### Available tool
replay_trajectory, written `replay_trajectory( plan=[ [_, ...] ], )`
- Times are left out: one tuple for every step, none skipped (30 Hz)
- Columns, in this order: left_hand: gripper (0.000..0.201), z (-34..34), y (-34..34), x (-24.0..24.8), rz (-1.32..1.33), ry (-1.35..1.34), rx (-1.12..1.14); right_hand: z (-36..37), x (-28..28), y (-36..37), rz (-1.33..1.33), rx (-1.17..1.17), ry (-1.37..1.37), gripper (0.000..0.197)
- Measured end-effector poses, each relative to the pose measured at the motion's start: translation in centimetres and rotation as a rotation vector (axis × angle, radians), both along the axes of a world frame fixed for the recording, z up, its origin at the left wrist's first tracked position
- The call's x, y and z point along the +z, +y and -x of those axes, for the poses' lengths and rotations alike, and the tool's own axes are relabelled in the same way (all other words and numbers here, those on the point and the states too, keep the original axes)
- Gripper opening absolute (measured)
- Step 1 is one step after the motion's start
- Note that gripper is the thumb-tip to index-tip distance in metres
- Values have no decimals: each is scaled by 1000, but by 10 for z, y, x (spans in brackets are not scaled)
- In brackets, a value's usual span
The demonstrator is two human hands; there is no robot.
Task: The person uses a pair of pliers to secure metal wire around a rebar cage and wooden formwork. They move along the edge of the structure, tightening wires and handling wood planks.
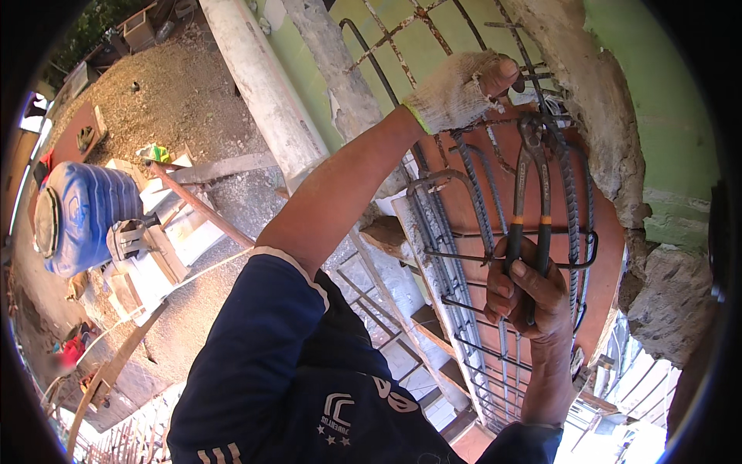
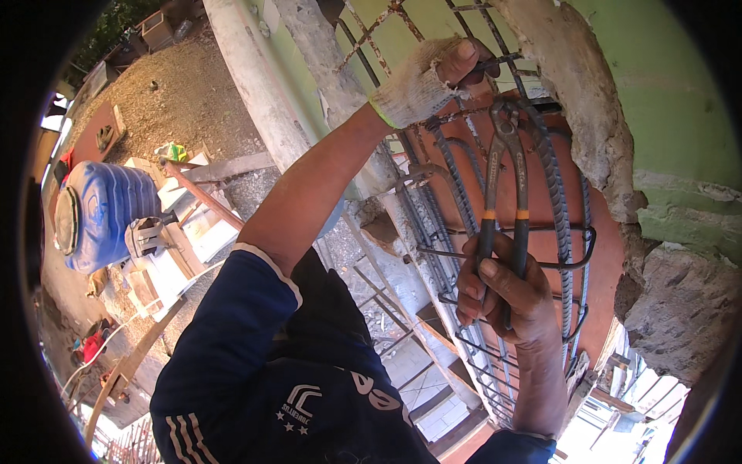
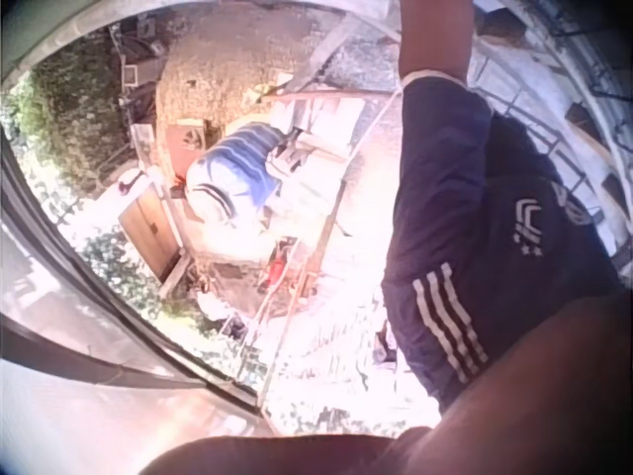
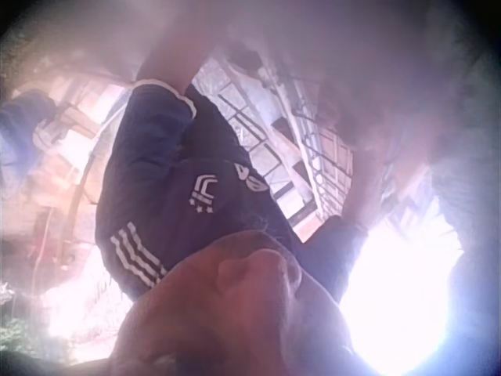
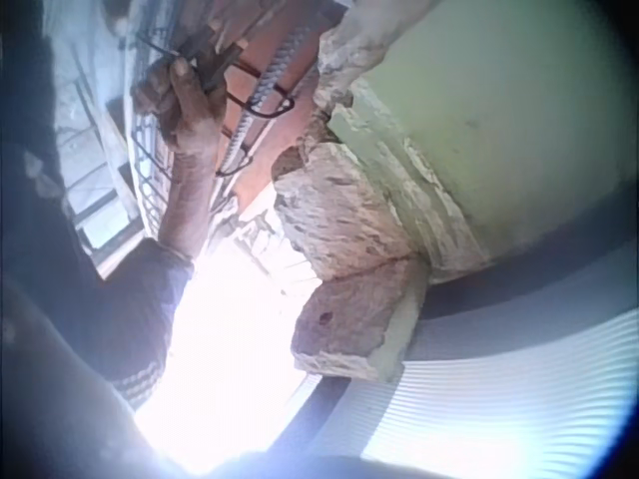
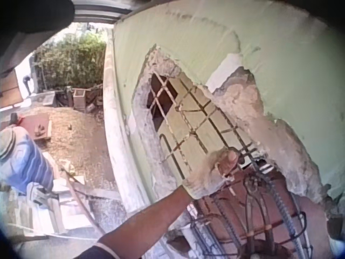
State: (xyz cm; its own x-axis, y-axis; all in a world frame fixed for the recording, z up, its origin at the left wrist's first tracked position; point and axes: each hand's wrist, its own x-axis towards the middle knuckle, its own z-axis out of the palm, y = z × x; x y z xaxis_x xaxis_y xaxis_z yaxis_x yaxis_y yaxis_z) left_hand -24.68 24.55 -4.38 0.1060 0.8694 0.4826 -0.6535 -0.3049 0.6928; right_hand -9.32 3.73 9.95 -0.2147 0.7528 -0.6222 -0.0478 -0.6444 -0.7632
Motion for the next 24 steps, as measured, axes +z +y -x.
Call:
replay_trajectory(
  plan=[
    [60,2,-2,1,25,-44,-58,-5,0,3,2,21,-19,29],
    [61,4,-3,2,4,30,-13,-7,2,3,2,31,-27,29],
    [63,5,-4,4,-17,104,30,-9,3,3,2,40,-33,30],
    [65,9,-7,6,-38,182,77,-10,4,3,3,54,-37,30],
    [67,8,-6,4,-39,169,91,-9,3,4,3,61,-35,29],
    [68,7,-3,3,-42,156,104,-8,3,6,1,66,-32,28],
    [70,6,-3,4,-46,142,114,-8,3,6,-3,68,-32,27],
    [70,6,-5,3,-37,150,93,-7,6,5,14,51,-44,28],
    [71,6,-5,3,-27,157,72,-4,9,4,31,34,-55,29],
    [71,7,-5,4,-22,164,57,-1,12,5,43,22,-69,30],
    [71,5,-4,4,-21,140,73,3,14,3,50,0,-61,32],
    [72,3,-4,2,-19,116,89,8,15,1,57,-21,-53,33],
    [72,2,-4,2,-18,92,110,13,14,0,65,-38,-46,35],
    [71,4,-5,5,-13,116,66,18,8,-3,23,-67,-33,36],
    [71,9,-7,5,-8,141,24,23,-7,-7,-19,-94,-19,38],
    [70,13,-7,6,-5,165,-10,26,-24,-8,-64,-114,-6,39],
    [66,8,0,0,6,183,15,28,-47,-5,-109,-125,6,40],
    [65,7,0,-1,10,198,19,29,-71,-3,-145,-141,23,40],
    [64,4,-1,-1,14,212,15,34,-89,-7,-183,-189,99,39],
    [63,5,0,0,16,228,28,43,-104,-6,-223,-221,181,39],
    [62,6,2,0,20,238,21,57,-118,-3,-291,-260,189,35],
    [61,6,1,3,25,246,6,71,-128,-2,-359,-307,193,31],
    [60,6,-1,5,32,255,-5,81,-135,-1,-390,-323,191,27],
    [66,5,3,5,21,218,-4,91,-143,6,-427,-332,195,24]
  ],
)
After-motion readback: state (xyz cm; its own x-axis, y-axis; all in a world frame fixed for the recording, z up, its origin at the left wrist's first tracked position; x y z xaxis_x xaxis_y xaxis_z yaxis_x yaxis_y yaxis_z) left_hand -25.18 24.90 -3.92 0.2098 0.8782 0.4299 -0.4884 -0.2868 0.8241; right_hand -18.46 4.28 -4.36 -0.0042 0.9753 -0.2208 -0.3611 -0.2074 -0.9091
